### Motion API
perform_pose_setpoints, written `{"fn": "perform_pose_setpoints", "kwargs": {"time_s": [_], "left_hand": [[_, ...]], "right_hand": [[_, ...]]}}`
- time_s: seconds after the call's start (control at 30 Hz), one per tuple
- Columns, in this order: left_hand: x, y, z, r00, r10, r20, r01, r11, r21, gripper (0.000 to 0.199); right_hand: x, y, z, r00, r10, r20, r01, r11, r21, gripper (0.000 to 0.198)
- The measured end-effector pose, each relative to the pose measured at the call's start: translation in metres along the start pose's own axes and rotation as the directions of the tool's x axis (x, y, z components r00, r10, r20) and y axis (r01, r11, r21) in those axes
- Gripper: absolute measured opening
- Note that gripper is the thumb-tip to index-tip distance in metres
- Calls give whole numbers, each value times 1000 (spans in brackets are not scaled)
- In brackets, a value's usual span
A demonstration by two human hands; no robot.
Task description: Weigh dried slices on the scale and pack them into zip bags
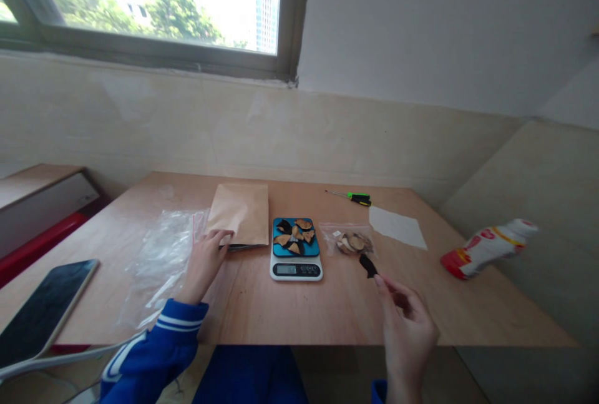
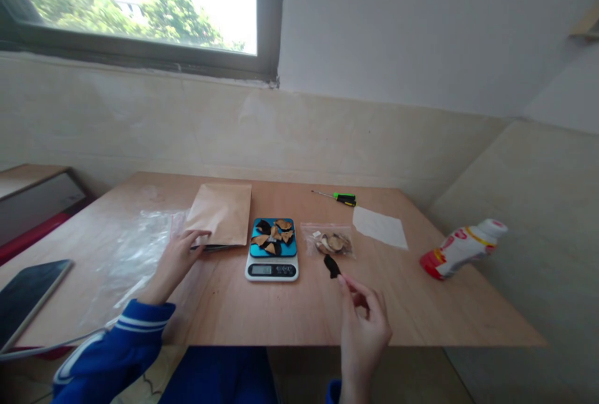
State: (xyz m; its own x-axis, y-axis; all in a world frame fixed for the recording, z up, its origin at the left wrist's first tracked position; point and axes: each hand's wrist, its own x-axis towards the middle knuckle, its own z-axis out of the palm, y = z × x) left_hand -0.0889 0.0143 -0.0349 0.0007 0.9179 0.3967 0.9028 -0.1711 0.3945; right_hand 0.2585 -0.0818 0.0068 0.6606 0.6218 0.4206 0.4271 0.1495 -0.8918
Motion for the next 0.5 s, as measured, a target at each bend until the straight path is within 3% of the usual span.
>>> {"fn": "perform_pose_setpoints", "kwargs": {"time_s": [0.1,0.27,0.4,0.5], "left_hand": [[2,0,-5,999,-33,16,34,999,-41,32],[3,7,-17,994,-90,-68,86,994,-67,33],[5,15,-28,985,-51,-166,42,998,-56,35],[6,21,-36,974,-25,-227,11,998,-65,37]], "right_hand": [[-5,-2,8,990,-3,140,-2,999,32,36],[-24,-20,32,945,-164,283,135,984,117,20],[-31,-38,41,947,-254,194,228,962,151,15],[-28,-41,40,973,-228,48,219,965,142,15]]}}
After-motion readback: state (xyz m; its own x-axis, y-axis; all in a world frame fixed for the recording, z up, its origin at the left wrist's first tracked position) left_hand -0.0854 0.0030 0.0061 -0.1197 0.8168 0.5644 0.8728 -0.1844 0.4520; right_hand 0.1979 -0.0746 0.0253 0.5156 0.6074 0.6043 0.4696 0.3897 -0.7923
